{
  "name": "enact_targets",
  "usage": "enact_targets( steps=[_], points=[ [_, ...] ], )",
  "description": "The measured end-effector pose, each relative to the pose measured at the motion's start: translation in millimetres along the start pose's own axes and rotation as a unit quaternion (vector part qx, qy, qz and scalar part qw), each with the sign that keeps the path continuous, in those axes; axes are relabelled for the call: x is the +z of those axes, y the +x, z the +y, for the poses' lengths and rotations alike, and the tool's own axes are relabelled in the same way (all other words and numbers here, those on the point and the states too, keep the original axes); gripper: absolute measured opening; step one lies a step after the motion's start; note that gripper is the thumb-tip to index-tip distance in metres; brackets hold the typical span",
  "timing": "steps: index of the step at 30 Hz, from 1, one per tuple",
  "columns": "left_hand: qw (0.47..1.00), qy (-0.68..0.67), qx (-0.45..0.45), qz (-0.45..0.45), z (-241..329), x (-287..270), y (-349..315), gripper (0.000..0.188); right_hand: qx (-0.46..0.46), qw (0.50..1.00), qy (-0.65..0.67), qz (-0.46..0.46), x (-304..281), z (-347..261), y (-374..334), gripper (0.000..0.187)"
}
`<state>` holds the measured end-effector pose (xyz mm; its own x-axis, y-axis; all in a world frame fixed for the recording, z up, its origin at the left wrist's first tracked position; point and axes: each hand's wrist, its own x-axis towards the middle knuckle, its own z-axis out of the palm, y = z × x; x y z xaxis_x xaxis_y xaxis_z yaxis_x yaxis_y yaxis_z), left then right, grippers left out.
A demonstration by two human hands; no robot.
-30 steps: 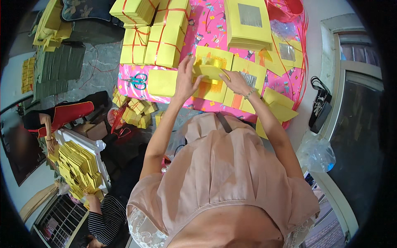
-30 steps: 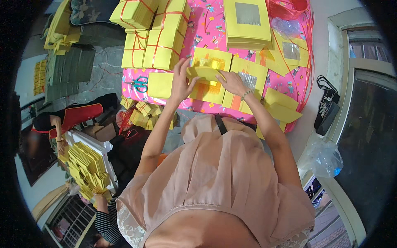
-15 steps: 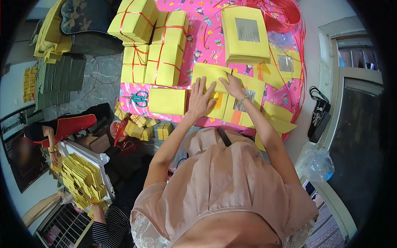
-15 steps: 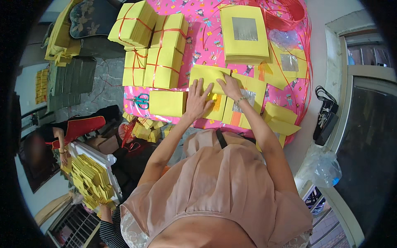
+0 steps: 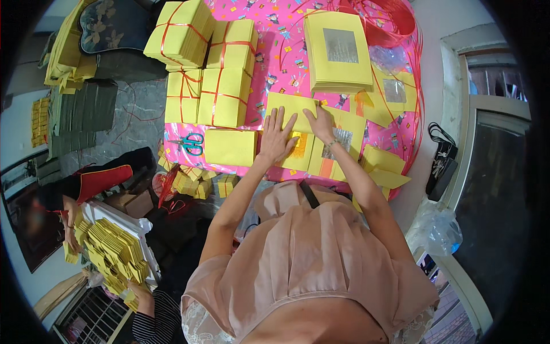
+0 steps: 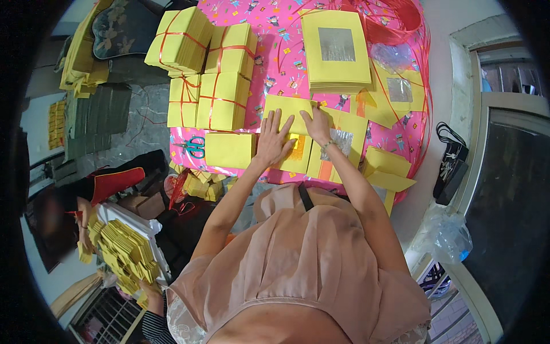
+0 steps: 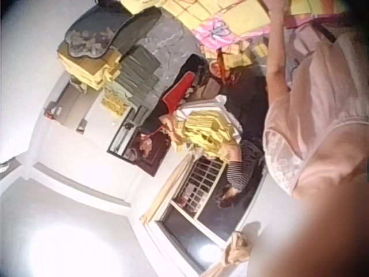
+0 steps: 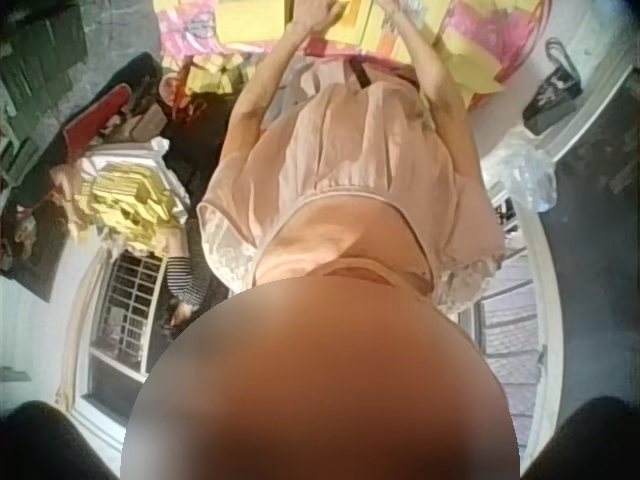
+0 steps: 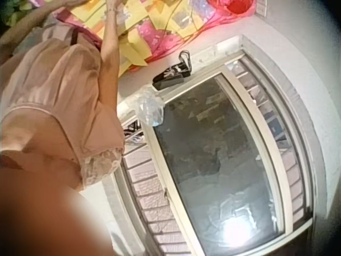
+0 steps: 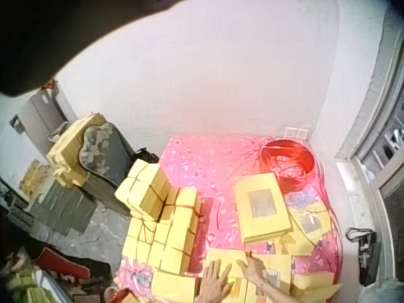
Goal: The recorder is bundling stacks of yellow paper using red rubber bands on a table.
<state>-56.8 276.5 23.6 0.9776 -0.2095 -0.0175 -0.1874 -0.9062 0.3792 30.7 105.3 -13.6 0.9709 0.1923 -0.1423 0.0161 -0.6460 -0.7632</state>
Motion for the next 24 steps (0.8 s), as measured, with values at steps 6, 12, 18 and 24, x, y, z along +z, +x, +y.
enact_targets(
  steps=[6,12,18,24],
  points=[
    [1.000,-0.003,-0.001,-0.008,-0.2,1.1,1.4,0.076,0.027,0.999,-0.016,-0.006,5.0,4.7,3.5,0.041],
    [1.000,-0.016,-0.004,-0.008,-1.5,5.1,-0.1,0.079,0.036,0.997,-0.061,-0.011,3.2,-0.2,3.7,0.046],
    [1.000,0.002,-0.008,-0.006,-2.3,10.2,-0.2,0.081,0.058,0.997,-0.055,-0.014,1.3,-3.1,4.2,0.046],
    [1.000,0.008,-0.009,-0.011,-2.4,12.8,0.2,0.083,0.049,0.999,0.005,-0.010,-3.8,-11.1,1.0,0.048]
  ],
)
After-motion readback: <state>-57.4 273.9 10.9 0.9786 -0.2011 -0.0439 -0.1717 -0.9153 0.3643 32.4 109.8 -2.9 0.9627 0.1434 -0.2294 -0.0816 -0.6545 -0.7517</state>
